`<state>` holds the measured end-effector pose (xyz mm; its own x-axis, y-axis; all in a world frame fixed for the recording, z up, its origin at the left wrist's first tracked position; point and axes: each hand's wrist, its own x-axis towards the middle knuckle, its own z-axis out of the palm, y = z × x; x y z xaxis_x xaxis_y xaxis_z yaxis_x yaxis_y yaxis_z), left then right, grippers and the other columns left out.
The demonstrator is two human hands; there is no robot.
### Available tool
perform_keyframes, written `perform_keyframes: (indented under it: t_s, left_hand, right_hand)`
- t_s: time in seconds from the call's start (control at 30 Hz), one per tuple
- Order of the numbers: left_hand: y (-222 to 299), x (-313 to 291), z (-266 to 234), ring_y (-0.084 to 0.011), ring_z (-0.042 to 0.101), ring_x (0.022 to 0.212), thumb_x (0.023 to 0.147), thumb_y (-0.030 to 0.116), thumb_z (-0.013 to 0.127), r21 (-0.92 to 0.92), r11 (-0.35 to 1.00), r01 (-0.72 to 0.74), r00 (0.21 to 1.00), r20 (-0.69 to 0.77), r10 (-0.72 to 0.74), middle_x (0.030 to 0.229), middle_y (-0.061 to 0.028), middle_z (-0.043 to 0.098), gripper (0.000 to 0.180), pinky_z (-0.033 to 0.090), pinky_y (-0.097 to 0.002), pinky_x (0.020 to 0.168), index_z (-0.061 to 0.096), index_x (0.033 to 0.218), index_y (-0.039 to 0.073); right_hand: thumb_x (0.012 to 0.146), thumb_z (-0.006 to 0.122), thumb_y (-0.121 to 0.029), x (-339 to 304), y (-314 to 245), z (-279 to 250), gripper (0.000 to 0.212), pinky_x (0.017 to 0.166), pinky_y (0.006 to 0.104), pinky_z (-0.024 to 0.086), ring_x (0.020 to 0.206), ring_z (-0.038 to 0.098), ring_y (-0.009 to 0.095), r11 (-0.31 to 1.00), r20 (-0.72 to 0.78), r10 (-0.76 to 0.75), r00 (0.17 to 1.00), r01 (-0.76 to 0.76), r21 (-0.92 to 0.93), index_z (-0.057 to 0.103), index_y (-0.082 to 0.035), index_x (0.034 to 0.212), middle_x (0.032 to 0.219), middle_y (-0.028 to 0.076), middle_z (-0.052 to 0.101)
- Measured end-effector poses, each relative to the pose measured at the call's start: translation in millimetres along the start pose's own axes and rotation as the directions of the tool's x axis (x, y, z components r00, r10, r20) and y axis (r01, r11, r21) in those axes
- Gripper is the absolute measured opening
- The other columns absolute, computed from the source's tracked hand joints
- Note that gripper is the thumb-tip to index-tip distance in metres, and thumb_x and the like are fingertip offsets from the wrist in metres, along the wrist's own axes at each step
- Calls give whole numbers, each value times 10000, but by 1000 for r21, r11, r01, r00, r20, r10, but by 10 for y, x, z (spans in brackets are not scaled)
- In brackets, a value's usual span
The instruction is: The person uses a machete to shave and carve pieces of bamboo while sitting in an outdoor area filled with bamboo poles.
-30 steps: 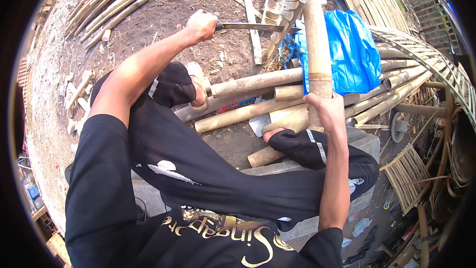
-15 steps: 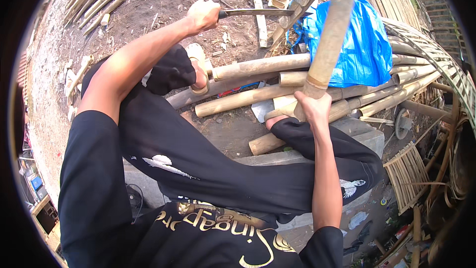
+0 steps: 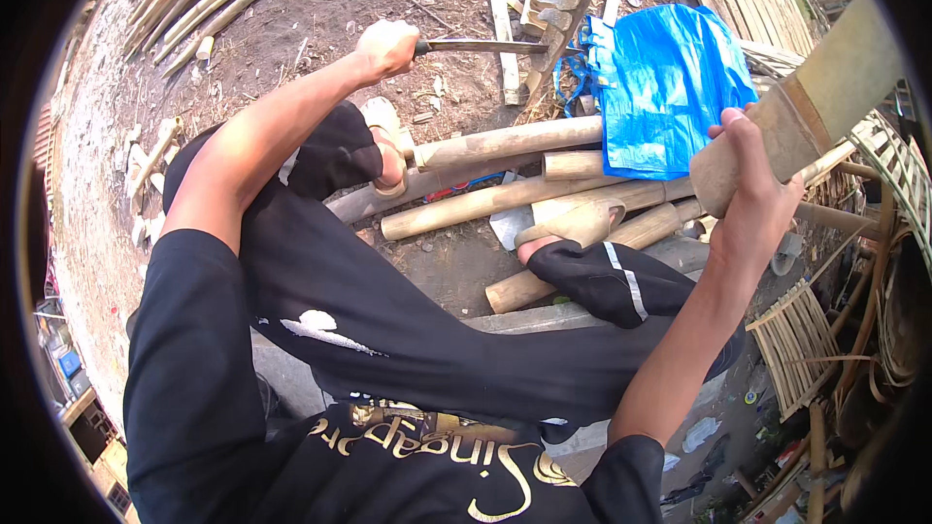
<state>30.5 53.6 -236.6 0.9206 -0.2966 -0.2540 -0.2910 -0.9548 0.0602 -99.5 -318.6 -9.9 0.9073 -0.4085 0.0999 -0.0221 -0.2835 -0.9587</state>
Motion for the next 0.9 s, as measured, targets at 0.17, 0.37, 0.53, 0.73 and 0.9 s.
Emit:
perform_keyframes:
  t_s: [0.17,0.37,0.53,0.73,0.9]
  left_hand:
    - [-24,-24,43,-366,721,796,787,147,643,-12,999,-46,997,-63,45,865,-218,718,165,582,-449,724,727,849,19]
    - [21,63,408,-392,720,796,774,117,631,-62,998,-14,997,-82,9,871,-253,707,176,580,-465,720,720,836,-21]
    - [41,203,440,-391,715,756,756,131,644,-54,996,-73,992,-109,67,821,-248,703,173,581,-459,717,723,817,-10]
    - [-52,210,494,-384,723,839,777,279,677,-10,999,-49,999,12,49,868,-230,722,303,578,-449,787,743,859,-5]
    - [318,171,538,-389,720,912,783,367,694,-180,966,186,978,127,-164,951,-282,713,442,573,-461,831,735,943,-43]
  right_hand:
    - [790,789,-109,30,713,341,313,802,327,539,840,674,168,981,-217,-192,957,185,-50,652,45,1026,932,119,699]
    - [675,777,-195,-945,2160,344,363,680,348,542,752,680,201,669,202,678,707,-480,-568,699,72,910,848,138,708]
    - [685,755,-151,-776,2091,296,298,596,329,517,654,640,173,692,211,704,679,-586,-423,673,61,877,757,102,665]
    - [701,768,-177,-571,1893,183,316,667,318,527,719,653,144,874,160,454,876,-403,-272,695,33,926,825,92,701]
    - [710,780,-195,-350,1734,257,291,671,318,535,716,653,120,956,139,261,955,-236,-175,684,19,882,787,69,707]
